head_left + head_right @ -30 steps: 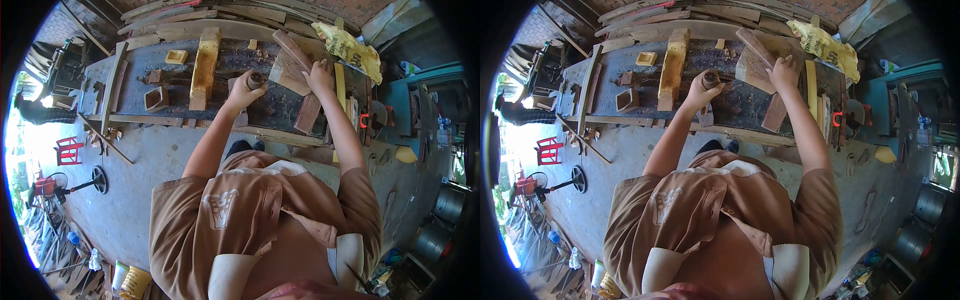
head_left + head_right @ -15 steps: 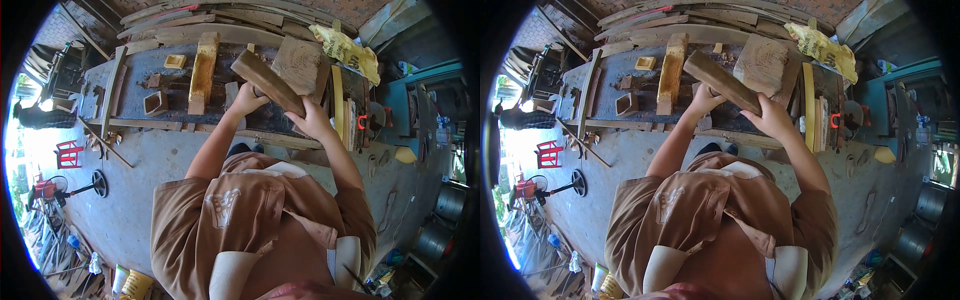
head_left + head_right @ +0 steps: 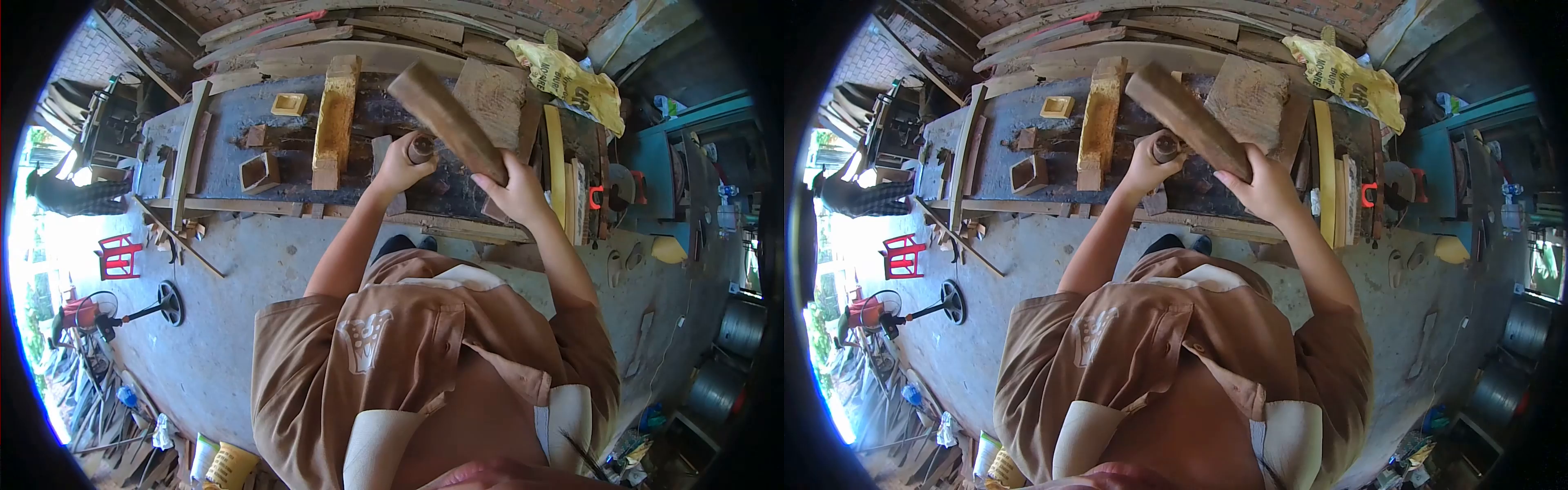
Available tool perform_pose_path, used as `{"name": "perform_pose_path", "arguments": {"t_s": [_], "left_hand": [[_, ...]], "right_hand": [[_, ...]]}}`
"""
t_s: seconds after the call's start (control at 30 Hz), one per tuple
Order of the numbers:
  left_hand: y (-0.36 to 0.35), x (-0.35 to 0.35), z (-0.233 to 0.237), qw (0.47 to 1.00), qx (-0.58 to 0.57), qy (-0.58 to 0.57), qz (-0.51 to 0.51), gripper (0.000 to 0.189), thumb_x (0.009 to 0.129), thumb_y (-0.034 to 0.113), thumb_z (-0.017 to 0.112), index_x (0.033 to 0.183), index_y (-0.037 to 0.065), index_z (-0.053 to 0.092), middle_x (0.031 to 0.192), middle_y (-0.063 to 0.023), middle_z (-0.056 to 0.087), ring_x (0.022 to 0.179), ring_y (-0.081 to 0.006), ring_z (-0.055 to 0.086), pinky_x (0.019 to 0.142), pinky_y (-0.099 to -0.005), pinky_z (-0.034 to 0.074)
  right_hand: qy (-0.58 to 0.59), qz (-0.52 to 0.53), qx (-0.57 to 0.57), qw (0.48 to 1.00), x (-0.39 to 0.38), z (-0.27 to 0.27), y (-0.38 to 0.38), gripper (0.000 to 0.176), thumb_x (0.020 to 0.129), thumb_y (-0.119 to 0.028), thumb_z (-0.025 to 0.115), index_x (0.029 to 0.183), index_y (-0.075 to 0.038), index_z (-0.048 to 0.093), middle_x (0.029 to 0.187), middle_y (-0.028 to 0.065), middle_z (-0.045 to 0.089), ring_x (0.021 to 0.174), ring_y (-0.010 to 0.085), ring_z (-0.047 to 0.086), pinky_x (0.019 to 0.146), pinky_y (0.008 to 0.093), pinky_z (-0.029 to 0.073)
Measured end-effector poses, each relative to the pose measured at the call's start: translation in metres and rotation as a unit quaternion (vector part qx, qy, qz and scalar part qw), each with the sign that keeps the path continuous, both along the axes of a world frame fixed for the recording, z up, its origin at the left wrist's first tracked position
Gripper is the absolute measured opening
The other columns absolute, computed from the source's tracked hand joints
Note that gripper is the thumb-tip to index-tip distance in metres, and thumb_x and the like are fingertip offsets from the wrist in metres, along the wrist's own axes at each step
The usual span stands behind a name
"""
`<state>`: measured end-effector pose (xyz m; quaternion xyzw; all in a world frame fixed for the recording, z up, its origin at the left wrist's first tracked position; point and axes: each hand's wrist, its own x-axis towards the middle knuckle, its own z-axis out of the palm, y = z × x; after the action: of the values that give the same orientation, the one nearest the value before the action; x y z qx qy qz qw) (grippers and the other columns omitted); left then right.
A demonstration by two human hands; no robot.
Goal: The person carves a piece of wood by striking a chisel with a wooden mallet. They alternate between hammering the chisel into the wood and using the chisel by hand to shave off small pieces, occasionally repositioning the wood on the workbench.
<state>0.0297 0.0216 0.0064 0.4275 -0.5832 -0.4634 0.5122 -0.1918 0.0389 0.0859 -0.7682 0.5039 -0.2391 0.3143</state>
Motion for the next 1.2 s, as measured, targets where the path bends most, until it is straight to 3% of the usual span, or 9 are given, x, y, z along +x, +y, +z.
{"name": "perform_pose_path", "arguments": {"t_s": [0.13, 0.23, 0.3, 0.37, 0.63, 0.77, 0.9, 1.0, 1.2], "left_hand": [[0.002, 0.003, 0.001, 0.996, 0.013, -0.084, -0.003, 0.026, 0.067, 0.009, 0.067, 0.089, -0.001, 0.056, 0.076, -0.0058, 0.059, 0.071, -0.0083, 0.05, 0.066, -0.025, 0.043], [0.0, 0.002, -0.003, 0.995, 0.004, -0.098, -0.001, 0.026, 0.067, 0.008, 0.067, 0.089, -0.001, 0.057, 0.075, -0.0046, 0.059, 0.07, -0.0082, 0.049, 0.065, -0.0248, 0.043], [-0.001, 0.0, -0.007, 0.996, 0.003, -0.092, 0.0, 0.025, 0.067, 0.009, 0.067, 0.088, -0.001, 0.057, 0.075, -0.0043, 0.058, 0.069, -0.0083, 0.049, 0.065, -0.0249, 0.043], [0.0, -0.001, -0.013, 1.0, -0.013, 0.017, -0.005, 0.024, 0.066, 0.011, 0.067, 0.085, 0.0, 0.056, 0.072, -0.0052, 0.057, 0.067, -0.0089, 0.049, 0.064, -0.0258, 0.043], [0.001, -0.001, -0.005, 0.998, 0.005, -0.067, 0.008, 0.025, 0.066, 0.007, 0.067, 0.088, 0.0, 0.058, 0.072, -0.003, 0.058, 0.068, -0.0082, 0.049, 0.065, -0.0261, 0.044], [-0.001, -0.006, -0.023, 0.997, -0.037, 0.066, -0.016, 0.026, 0.066, 0.009, 0.069, 0.087, 0.0, 0.057, 0.072, -0.0049, 0.058, 0.069, -0.009, 0.05, 0.065, -0.026, 0.043], [-0.002, -0.003, -0.01, 1.0, -0.024, -0.001, 0.005, 0.026, 0.066, 0.009, 0.069, 0.087, 0.0, 0.057, 0.074, -0.0051, 0.059, 0.07, -0.009, 0.051, 0.066, -0.0258, 0.044], [0.0, 0.0, -0.007, 0.999, -0.002, -0.041, 0.003, 0.026, 0.066, 0.009, 0.069, 0.087, -0.001, 0.057, 0.076, -0.0048, 0.059, 0.07, -0.0091, 0.051, 0.067, -0.0253, 0.044], [0.001, -0.002, -0.012, 1.0, -0.005, -0.007, -0.003, 0.025, 0.066, 0.008, 0.069, 0.085, 0.0, 0.057, 0.073, -0.0035, 0.058, 0.069, -0.0076, 0.049, 0.064, -0.0247, 0.043]], "right_hand": [[-0.248, -0.065, -0.029, 0.966, 0.004, 0.005, 0.004, 0.046, 0.078, -0.031, 0.067, 0.103, 0.003, 0.049, 0.091, 0.014, 0.058, 0.083, 0.0213, 0.056, 0.075, 0.0326, 0.044], [-0.266, -0.031, -0.067, 0.961, 0.006, -0.015, 0.005, 0.044, 0.079, -0.031, 0.066, 0.102, 0.002, 0.049, 0.091, 0.0135, 0.058, 0.083, 0.0205, 0.055, 0.074, 0.0319, 0.043], [-0.165, -0.003, -0.127, 0.978, 0.003, -0.008, 0.007, 0.044, 0.077, -0.031, 0.068, 0.1, 0.001, 0.049, 0.089, 0.015, 0.06, 0.081, 0.0241, 0.059, 0.071, 0.0341, 0.045], [0.061, 0.03, 0.015, 0.998, 0.001, -0.004, 0.007, 0.043, 0.076, -0.032, 0.069, 0.101, -0.001, 0.05, 0.085, 0.0172, 0.061, 0.079, 0.0299, 0.062, 0.068, 0.0372, 0.046], [-0.26, -0.025, -0.089, 0.961, 0.001, -0.006, 0.005, 0.047, 0.076, -0.03, 0.068, 0.103, 0.002, 0.048, 0.086, 0.018, 0.059, 0.077, 0.0264, 0.06, 0.069, 0.0348, 0.046], [0.141, 0.074, 0.003, 0.987, 0.001, 0.004, 0.004, 0.043, 0.077, -0.031, 0.067, 0.102, -0.001, 0.049, 0.085, 0.0166, 0.059, 0.075, 0.0273, 0.06, 0.067, 0.035, 0.046], [0.082, 0.009, 0.019, 0.996, -0.003, 0.017, 0.001, 0.041, 0.077, -0.03, 0.066, 0.102, -0.002, 0.049, 0.085, 0.0159, 0.059, 0.076, 0.0284, 0.06, 0.067, 0.0345, 0.046], [-0.158, -0.049, -0.097, 0.981, -0.001, 0.004, 0.003, 0.043, 0.079, -0.031, 0.065, 0.104, -0.001, 0.048, 0.085, 0.0174, 0.059, 0.076, 0.028, 0.059, 0.068, 0.0345, 0.045], [0.002, 0.017, -0.028, 0.999, 0.0, 0.003, 0.003, 0.048, 0.078, -0.031, 0.067, 0.106, 0.002, 0.048, 0.087, 0.021, 0.06, 0.082, 0.0325, 0.061, 0.071, 0.0366, 0.046]]}}
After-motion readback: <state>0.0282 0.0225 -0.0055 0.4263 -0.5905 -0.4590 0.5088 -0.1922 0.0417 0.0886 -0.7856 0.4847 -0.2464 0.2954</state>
